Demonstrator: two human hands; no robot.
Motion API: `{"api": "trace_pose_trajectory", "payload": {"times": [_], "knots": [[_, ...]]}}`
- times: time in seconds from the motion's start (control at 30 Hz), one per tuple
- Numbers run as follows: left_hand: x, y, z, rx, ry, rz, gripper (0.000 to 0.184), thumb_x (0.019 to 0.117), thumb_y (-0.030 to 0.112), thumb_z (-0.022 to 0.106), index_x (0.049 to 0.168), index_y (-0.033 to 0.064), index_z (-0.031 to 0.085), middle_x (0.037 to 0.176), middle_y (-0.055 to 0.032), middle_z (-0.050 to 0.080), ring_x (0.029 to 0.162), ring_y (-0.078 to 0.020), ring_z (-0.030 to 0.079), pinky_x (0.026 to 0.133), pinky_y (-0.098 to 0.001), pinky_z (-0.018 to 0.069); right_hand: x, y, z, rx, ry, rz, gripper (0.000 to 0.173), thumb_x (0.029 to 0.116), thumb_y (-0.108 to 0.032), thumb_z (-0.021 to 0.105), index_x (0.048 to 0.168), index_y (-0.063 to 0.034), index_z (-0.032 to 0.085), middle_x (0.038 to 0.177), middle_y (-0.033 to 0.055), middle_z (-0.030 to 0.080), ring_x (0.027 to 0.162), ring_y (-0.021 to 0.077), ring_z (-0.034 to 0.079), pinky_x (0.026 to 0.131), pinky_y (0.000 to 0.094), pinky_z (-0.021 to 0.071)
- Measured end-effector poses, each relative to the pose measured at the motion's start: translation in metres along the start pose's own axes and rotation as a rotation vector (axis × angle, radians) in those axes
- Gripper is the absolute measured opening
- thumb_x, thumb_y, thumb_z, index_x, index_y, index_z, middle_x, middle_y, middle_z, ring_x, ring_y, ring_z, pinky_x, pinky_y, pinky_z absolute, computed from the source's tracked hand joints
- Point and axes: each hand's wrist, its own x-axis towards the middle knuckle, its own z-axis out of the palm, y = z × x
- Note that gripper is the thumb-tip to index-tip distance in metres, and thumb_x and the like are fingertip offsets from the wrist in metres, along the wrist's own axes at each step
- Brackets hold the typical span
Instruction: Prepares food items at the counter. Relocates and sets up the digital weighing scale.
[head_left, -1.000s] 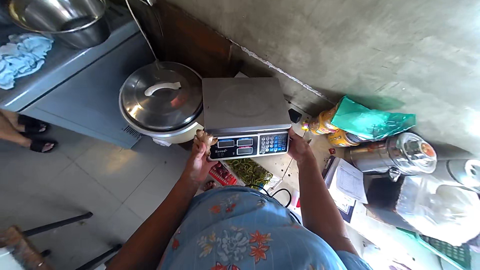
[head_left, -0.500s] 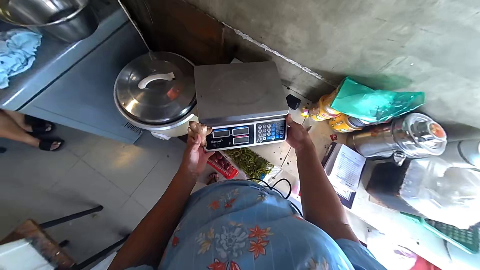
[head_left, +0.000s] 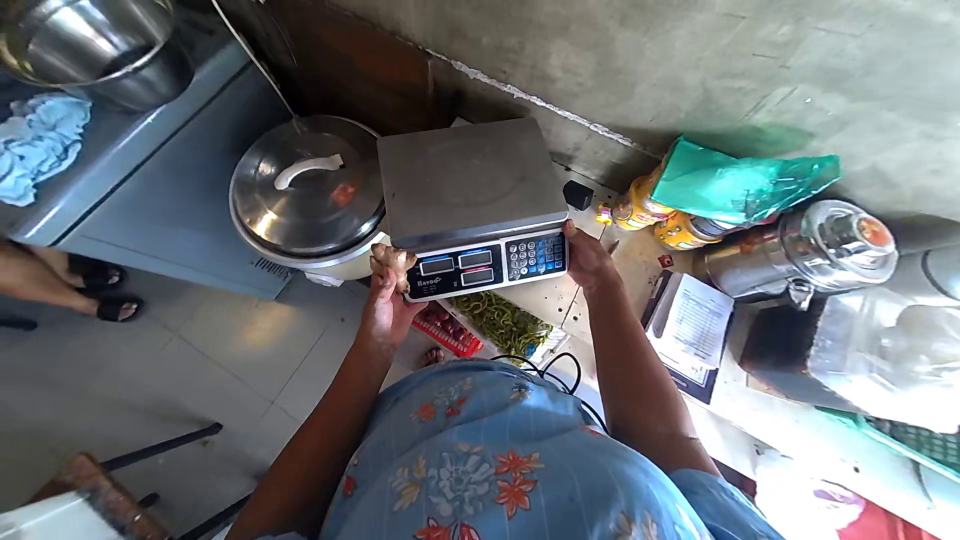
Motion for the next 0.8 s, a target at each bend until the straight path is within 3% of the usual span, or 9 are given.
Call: {"api": "trace_pose_trajectory", "payload": {"times": [0.17,0.33,0.5,0.8], "knots": [[0.0011,-0.0010,-0.0003,-0.039,0.011,-0.005,0.064,0.1006,0.045,0.060,0.154,0.0294,0.027,0.152,-0.0126,0.046,0.134,-0.0361,0.052,0.099,-0.0602,0.0517,-0.0041,-0.0029,-0.0013,-0.008,-0.036,-0.019,0.053,0.1044,-0.050,0.050,0.140,-0.0102,0.052,0.118,0.0081,0.070,0.105,0.0177,0.069,0.090,0.0391,0.0593],[0.0019,-0.0022,-0.0010,-0.021,0.005,0.008,0.073,0.0958,0.048,0.066,0.155,0.0309,0.027,0.152,-0.0123,0.046,0.134,-0.0355,0.052,0.100,-0.0594,0.0512,-0.0021,-0.0045,-0.0011,0.011,-0.030,-0.021,0.052,0.1016,-0.044,0.057,0.141,-0.0109,0.051,0.118,0.0078,0.069,0.105,0.0180,0.069,0.089,0.0392,0.0596],[0.0036,-0.0032,-0.0003,-0.030,-0.007,0.008,0.082,0.0908,0.051,0.071,0.156,0.0316,0.025,0.152,-0.0127,0.046,0.134,-0.0358,0.052,0.101,-0.0595,0.0510,-0.0068,-0.0012,-0.0016,0.014,-0.043,0.026,0.056,0.1045,-0.054,0.047,0.138,-0.0094,0.055,0.119,0.0081,0.071,0.105,0.0181,0.070,0.091,0.0395,0.0594],[0.0019,-0.0059,0.0009,-0.030,0.009,0.022,0.079,0.0930,0.049,0.069,0.156,0.0318,0.025,0.154,-0.0123,0.044,0.135,-0.0357,0.051,0.101,-0.0599,0.0512,-0.0028,0.0041,-0.0050,-0.007,-0.029,-0.021,0.059,0.1018,-0.056,0.052,0.141,-0.0109,0.050,0.120,0.0077,0.069,0.108,0.0177,0.068,0.093,0.0394,0.0586]]}}
